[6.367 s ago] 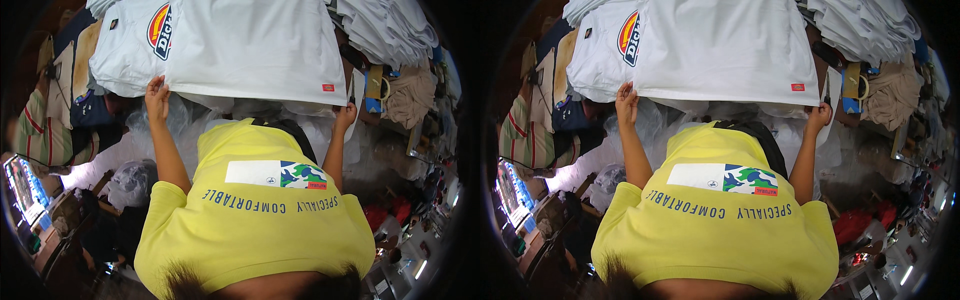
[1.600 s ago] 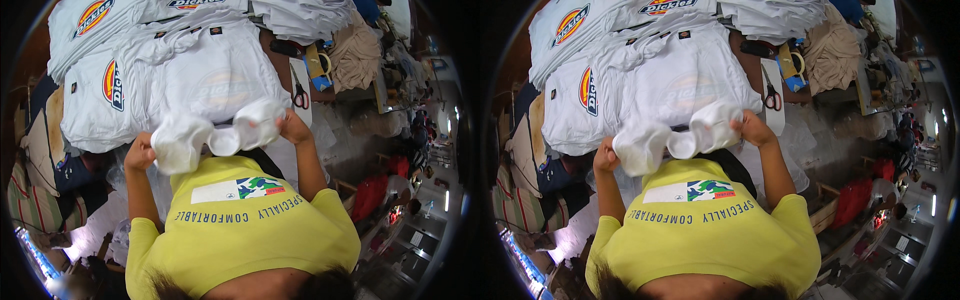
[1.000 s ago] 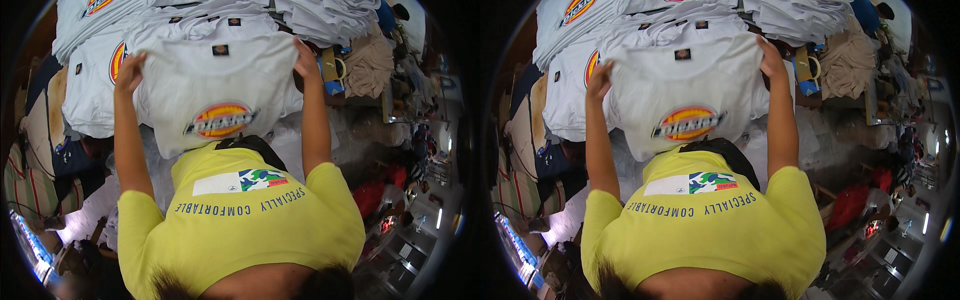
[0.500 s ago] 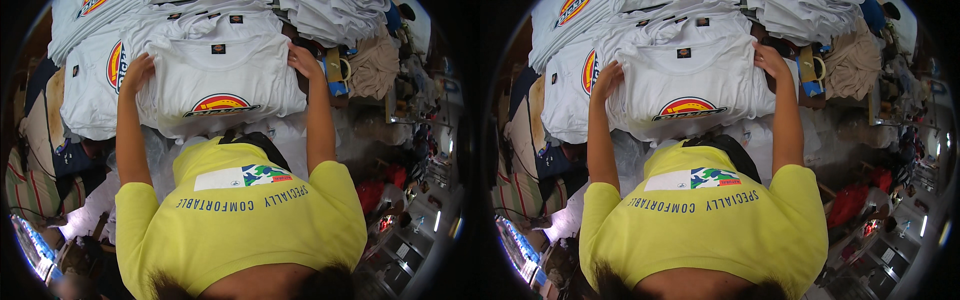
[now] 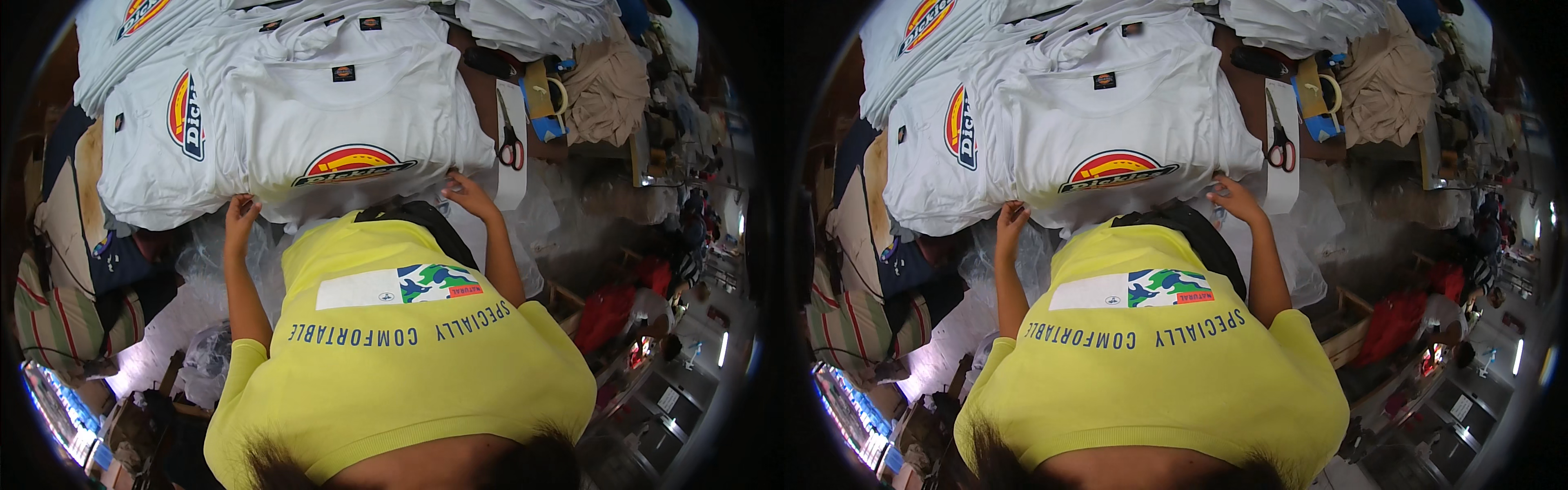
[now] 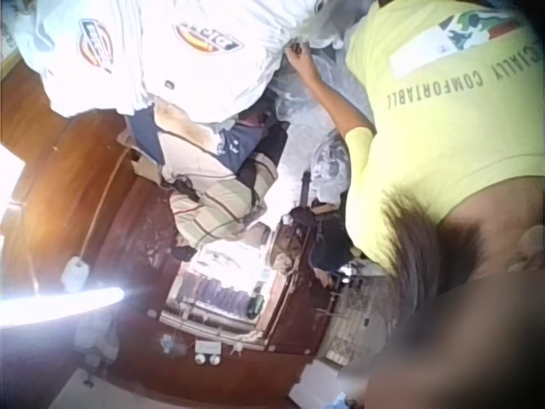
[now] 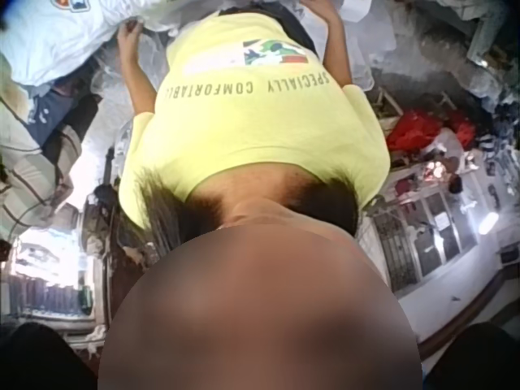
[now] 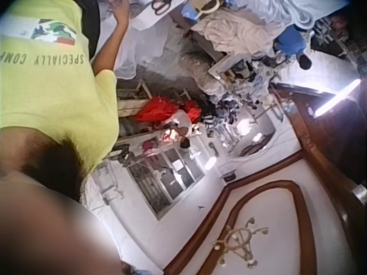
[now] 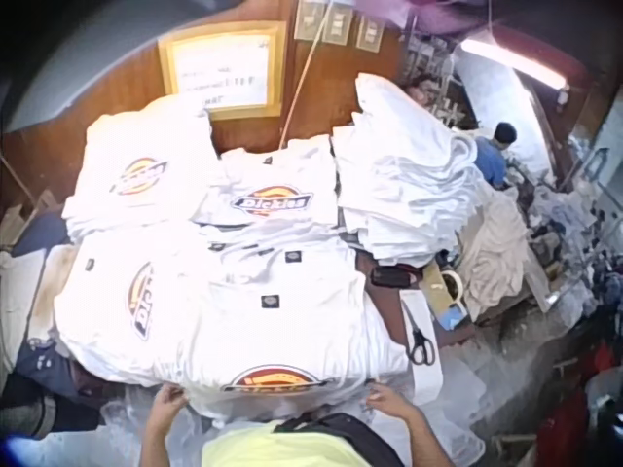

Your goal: The person picks up white t-shirts from a pile, smooths them on a table, trims loose threads using shears, and folds them one at a time into a stacked arrangement.

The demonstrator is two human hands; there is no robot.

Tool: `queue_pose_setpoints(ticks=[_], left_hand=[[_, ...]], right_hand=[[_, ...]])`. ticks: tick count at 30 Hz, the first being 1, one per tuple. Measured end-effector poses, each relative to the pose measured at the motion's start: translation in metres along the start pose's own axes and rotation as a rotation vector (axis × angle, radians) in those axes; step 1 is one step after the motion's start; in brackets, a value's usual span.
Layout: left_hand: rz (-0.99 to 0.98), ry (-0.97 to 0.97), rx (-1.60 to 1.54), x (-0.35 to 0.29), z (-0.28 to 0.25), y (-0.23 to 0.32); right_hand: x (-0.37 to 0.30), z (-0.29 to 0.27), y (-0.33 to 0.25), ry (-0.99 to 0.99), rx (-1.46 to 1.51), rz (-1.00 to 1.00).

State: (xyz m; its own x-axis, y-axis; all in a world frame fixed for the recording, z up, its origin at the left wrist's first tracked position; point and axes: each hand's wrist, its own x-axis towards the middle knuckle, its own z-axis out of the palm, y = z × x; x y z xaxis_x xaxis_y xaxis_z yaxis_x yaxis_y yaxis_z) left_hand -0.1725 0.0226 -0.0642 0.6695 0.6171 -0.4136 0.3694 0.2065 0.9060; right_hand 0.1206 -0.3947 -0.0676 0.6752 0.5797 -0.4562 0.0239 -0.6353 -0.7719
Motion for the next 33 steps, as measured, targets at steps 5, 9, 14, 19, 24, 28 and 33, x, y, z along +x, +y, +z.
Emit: queue_pose_setpoints(ticks=[5,9,14,19,24,28,33], left_hand=[[0.036,0.065,-0.018,-0.002,0.012,-0.019],[0.282,0.381,0.347,-0.004,0.018,-0.017],[0.352,0.558,0.485,-0.008,0.055,0.008],[0.123,0.419,0.578,0.008,0.050,-0.023],[0.208,0.014,0.175,-0.015,0.047,-0.017],[0.300,-0.197,0.618,-0.010,0.036,-0.021],[0.405,-0.141,1.437,0.006,0.019,0.007]], right_hand=[[-0.001,0.000,-0.013,0.072,-0.174,-0.035],[-0.011,0.000,-0.017,0.217,-0.350,-0.099],[-0.001,0.028,-0.008,0.383,-0.474,-0.023],[0.009,0.003,0.005,0.084,-0.292,0.067],[-0.005,-0.007,0.009,0.064,0.189,-0.121],[-0.001,0.008,-0.001,0.137,-0.143,-0.143],[0.000,-0.004,0.008,0.128,-0.302,-0.096]])
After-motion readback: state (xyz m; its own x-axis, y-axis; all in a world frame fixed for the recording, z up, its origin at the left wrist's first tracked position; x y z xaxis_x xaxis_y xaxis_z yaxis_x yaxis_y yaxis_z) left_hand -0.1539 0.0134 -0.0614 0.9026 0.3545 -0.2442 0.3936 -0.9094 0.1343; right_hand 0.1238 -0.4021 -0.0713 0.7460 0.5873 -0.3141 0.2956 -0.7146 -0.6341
